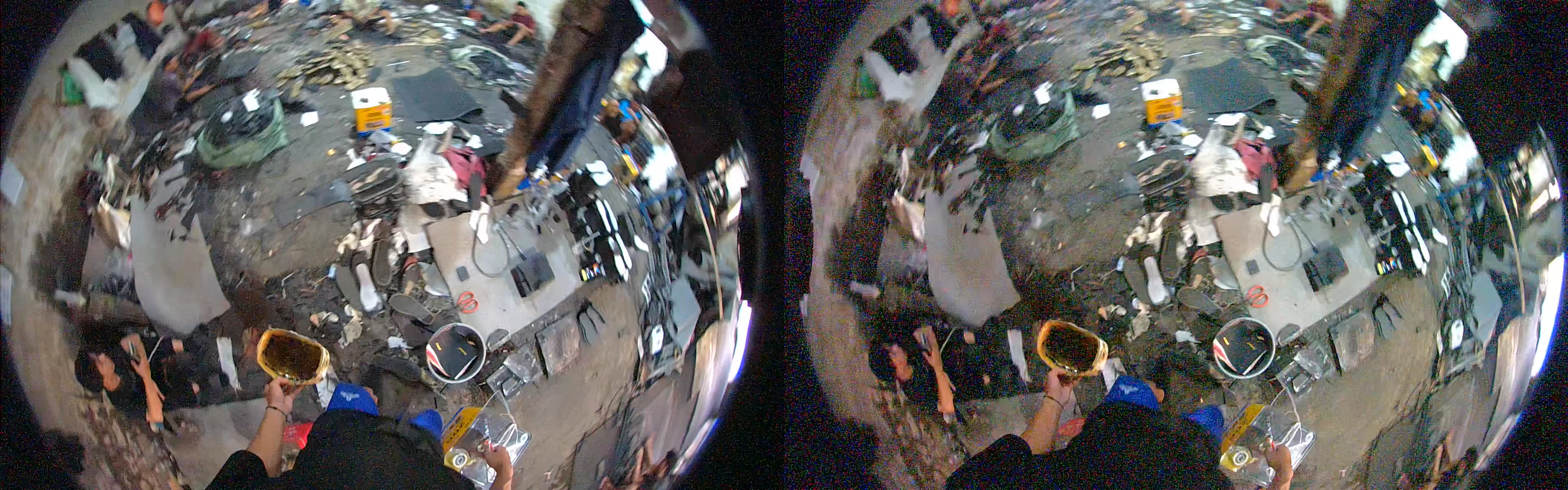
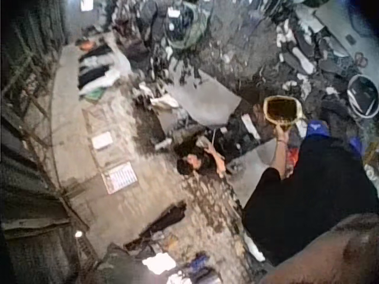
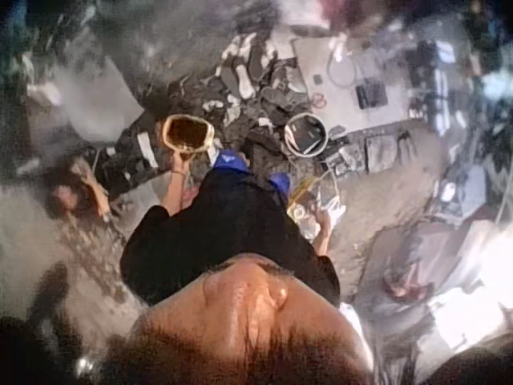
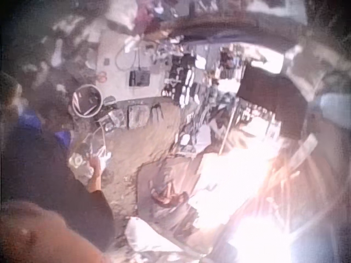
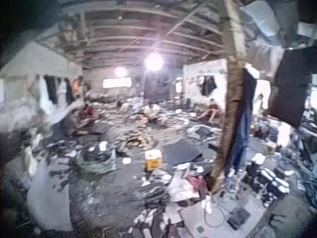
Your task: The person applies glue to the sole of a black shoe using a brush, then places the shoe aside. The person later pours glue from a container onto a black mat and spreads it with a brush.
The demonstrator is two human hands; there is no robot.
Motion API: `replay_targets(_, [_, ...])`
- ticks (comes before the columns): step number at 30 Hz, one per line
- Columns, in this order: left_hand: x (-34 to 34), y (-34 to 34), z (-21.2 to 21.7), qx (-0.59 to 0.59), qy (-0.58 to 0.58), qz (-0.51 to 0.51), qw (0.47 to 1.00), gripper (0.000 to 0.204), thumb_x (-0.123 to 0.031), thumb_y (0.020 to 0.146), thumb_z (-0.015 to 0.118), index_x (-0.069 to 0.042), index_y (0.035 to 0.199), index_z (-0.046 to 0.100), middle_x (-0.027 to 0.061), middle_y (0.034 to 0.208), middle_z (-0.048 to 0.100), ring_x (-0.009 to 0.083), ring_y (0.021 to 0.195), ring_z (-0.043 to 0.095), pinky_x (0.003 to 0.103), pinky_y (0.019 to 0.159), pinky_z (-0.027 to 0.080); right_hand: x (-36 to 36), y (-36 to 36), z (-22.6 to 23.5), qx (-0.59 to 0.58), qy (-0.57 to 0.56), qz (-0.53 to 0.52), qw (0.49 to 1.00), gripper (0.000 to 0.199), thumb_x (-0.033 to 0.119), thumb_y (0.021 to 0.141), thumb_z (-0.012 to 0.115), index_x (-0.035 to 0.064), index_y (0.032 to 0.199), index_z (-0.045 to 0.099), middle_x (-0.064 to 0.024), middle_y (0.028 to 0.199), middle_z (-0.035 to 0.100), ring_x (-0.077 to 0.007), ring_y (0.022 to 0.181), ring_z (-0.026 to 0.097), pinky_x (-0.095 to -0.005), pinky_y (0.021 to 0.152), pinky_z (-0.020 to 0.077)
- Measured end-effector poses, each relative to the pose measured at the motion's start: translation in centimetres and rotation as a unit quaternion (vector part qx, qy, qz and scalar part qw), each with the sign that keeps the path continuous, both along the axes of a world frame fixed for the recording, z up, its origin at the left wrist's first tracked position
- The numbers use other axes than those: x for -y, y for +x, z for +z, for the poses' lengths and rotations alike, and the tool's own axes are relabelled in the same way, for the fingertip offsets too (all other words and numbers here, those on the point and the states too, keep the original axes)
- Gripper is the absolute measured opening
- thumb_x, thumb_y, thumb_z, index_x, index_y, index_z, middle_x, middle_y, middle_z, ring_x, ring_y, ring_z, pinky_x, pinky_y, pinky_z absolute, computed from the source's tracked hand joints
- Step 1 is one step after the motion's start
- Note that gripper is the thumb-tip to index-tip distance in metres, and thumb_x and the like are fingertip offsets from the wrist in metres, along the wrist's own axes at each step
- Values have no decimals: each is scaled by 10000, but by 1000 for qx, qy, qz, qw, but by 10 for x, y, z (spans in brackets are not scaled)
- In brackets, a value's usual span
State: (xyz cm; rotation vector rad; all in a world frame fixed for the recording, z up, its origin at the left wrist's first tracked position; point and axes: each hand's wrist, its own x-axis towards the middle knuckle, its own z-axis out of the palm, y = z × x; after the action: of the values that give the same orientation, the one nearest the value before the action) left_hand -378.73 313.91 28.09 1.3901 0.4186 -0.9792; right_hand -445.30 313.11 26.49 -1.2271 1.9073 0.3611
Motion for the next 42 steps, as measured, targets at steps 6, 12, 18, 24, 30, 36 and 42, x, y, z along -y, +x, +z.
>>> replay_targets(6, [-18,49,-21,105,48,118,986,109,-82,765,569,-38,862,545,116,880,580,307,803,604,582,833,576,101,89,-20,87,17,-5,996,520,478,802,703,-41,786,719,-117,705,689,-223,696,646,-412,658,513])
replay_targets(12, [-30,83,-55,165,10,109,980,260,-250,893,552,-31,1030,580,127,1040,608,334,931,599,533,840,560,244,173,-4,12,8,68,998,625,585,769,677,-32,849,727,-227,821,709,-329,806,702,-437,709,528])
replay_targets(18, [33,145,-54,35,59,267,961,289,-283,907,577,-69,1100,596,109,1091,599,309,974,578,483,903,536,412,280,-35,23,-62,63,996,511,481,773,656,-21,693,710,-207,636,661,-325,648,691,-422,591,518])
replay_targets(24, [167,259,-18,61,57,251,964,348,-227,859,580,-42,1154,578,117,1107,594,312,1010,573,494,956,517,580,416,17,-11,-175,-8,985,529,482,855,644,-11,673,699,-225,625,646,-345,614,678,-445,549,486])
replay_targets(30, [278,358,6,161,41,170,971,422,-167,803,579,-14,1196,566,137,1117,596,325,1049,577,506,995,506,741,536,169,87,-291,-20,953,425,402,906,611,4,810,723,-238,778,686,-406,769,681,-458,703,516])
replay_targets(36, [440,471,25,240,71,102,963,451,-137,744,575,-5,1176,576,178,1093,623,355,1014,623,499,955,536,891,679,211,160,-374,-39,912,355,351,904,658,-1,929,700,-185,824,699,-306,735,657,-397,711,502])
replay_targets(42, [602,615,50,28,49,185,981,346,-157,732,598,-30,1054,603,135,1047,638,328,947,640,485,875,554,1049,811,215,264,-331,-163,891,330,293,942,652,-28,871,682,-55,761,668,-100,673,578,-278,607,458])
